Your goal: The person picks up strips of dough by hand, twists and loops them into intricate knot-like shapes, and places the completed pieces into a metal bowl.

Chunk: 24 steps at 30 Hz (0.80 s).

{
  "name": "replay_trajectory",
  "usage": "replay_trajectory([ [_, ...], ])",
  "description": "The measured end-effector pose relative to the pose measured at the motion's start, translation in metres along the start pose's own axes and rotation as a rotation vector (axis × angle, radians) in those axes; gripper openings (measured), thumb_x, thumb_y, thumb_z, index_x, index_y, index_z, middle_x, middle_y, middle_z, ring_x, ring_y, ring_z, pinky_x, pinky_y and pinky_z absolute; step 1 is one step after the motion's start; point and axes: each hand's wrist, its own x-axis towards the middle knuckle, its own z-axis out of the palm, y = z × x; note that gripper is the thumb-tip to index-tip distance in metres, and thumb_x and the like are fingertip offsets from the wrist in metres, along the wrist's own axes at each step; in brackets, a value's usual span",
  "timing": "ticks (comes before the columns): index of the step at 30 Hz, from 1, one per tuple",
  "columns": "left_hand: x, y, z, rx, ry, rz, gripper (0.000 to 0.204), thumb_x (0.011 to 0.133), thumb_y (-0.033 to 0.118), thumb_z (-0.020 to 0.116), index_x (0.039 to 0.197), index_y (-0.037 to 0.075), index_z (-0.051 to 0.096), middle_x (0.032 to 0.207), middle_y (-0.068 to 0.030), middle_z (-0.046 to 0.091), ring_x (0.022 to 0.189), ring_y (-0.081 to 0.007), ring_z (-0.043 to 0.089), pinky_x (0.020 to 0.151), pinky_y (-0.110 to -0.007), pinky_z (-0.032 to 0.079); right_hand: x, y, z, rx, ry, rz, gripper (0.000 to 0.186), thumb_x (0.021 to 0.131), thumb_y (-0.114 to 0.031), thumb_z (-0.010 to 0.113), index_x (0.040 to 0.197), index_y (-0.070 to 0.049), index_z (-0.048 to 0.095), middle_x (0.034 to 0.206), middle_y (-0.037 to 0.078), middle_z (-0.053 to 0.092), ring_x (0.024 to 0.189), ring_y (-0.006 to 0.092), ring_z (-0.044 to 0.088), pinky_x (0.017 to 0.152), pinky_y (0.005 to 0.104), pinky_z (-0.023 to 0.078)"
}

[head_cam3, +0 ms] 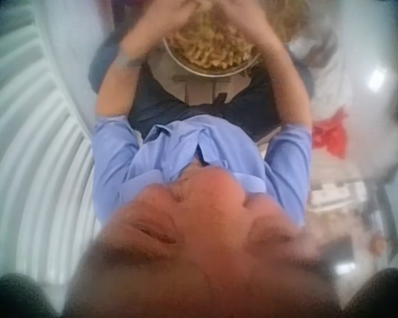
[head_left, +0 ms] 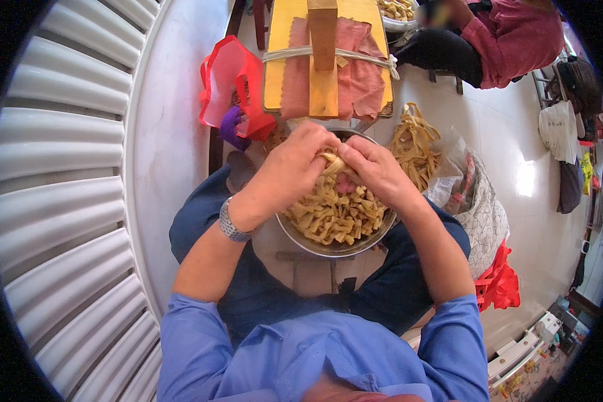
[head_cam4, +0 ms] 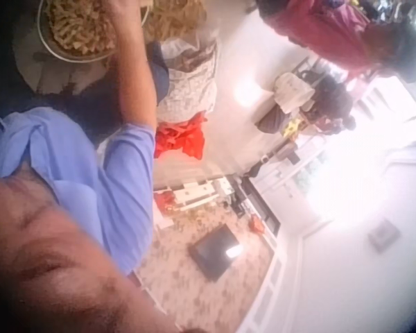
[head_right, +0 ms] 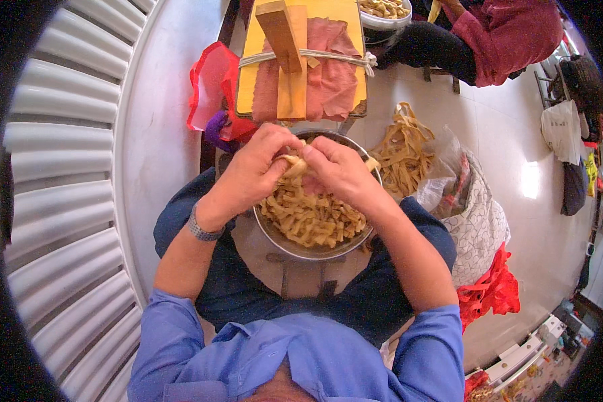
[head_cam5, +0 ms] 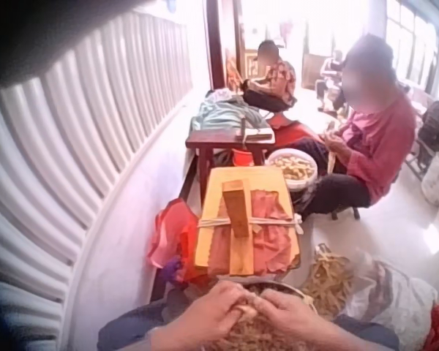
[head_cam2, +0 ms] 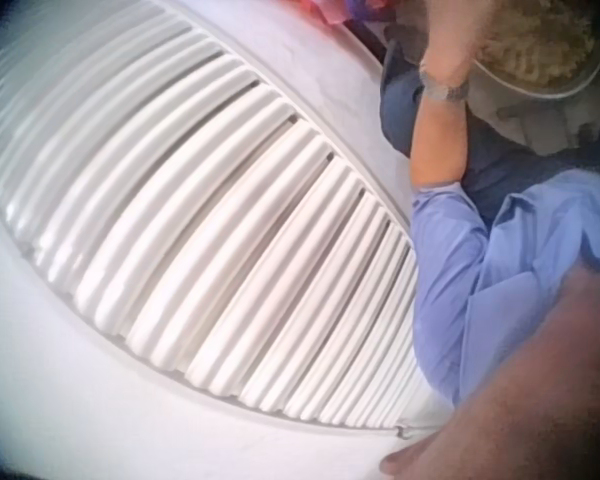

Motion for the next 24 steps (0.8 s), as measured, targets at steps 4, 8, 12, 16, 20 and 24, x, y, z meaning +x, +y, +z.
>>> replay_trajectory([
  [4,-0.002,-0.01,0.003,-0.063,-0.018,0.109,0.023,0.087,-0.003,0.059,0.11,0.002,0.059,0.112,-0.0118,0.06,0.107,-0.0257,0.06,0.092,-0.035,0.048,0.0,-0.004,-0.01,0.189,-0.229,0.238,0.024,0.104,-0.028,0.048,0.104,-0.006,0.058,0.075,0.001,0.056,0.058,0.0093,0.05,0.052,0.024,0.041],
  [8,-0.003,0.003,-0.008,-0.182,-0.148,-0.262,0.021,0.09,-0.002,0.058,0.111,0.002,0.061,0.111,-0.0094,0.064,0.105,-0.0177,0.061,0.092,-0.032,0.049,0.0,0.003,-0.012,0.229,-0.283,0.213,0.022,0.103,-0.028,0.054,0.104,-0.007,0.058,0.076,-0.001,0.055,0.059,0.007,0.047,0.053,0.021,0.036],
  [12,-0.003,-0.001,-0.008,-0.386,-0.064,-0.276,0.025,0.095,0.004,0.059,0.119,0.002,0.061,0.113,-0.0047,0.065,0.105,-0.0128,0.061,0.093,-0.028,0.049,-0.008,-0.018,0.001,-0.363,-0.036,-0.143,0.029,0.094,-0.031,0.069,0.095,-0.003,0.062,0.073,0.003,0.059,0.067,0.0099,0.053,0.061,0.0265,0.045],
  [16,-0.001,-0.002,-0.012,-0.849,-0.06,-0.378,0.036,0.098,0.01,0.059,0.133,0.002,0.055,0.12,-0.0043,0.064,0.11,-0.0149,0.061,0.097,-0.03,0.048,-0.01,-0.032,0.005,-0.497,0.083,-0.325,0.026,0.096,-0.026,0.067,0.102,-0.002,0.063,0.076,0.01,0.061,0.072,0.0143,0.06,0.067,0.032,0.05],
  [20,-0.001,0.001,-0.008,-1.219,-0.063,-0.362,0.041,0.1,0.01,0.055,0.14,-0.001,0.05,0.128,-0.0072,0.059,0.117,-0.0143,0.057,0.102,-0.029,0.046,-0.003,-0.024,0.0,-0.493,0.107,-0.565,0.02,0.099,-0.022,0.062,0.104,-0.002,0.063,0.087,0.013,0.065,0.079,0.0201,0.065,0.071,0.0333,0.051],
  [24,-0.004,0.009,-0.009,-1.286,-0.054,-0.282,0.044,0.098,0.007,0.055,0.141,-0.001,0.048,0.134,-0.0083,0.056,0.121,-0.0147,0.054,0.106,-0.03,0.042,-0.005,-0.022,-0.008,-0.44,0.095,-0.499,0.021,0.101,-0.021,0.06,0.108,-0.002,0.064,0.089,0.006,0.063,0.08,0.0141,0.06,0.073,0.0279,0.049],
])
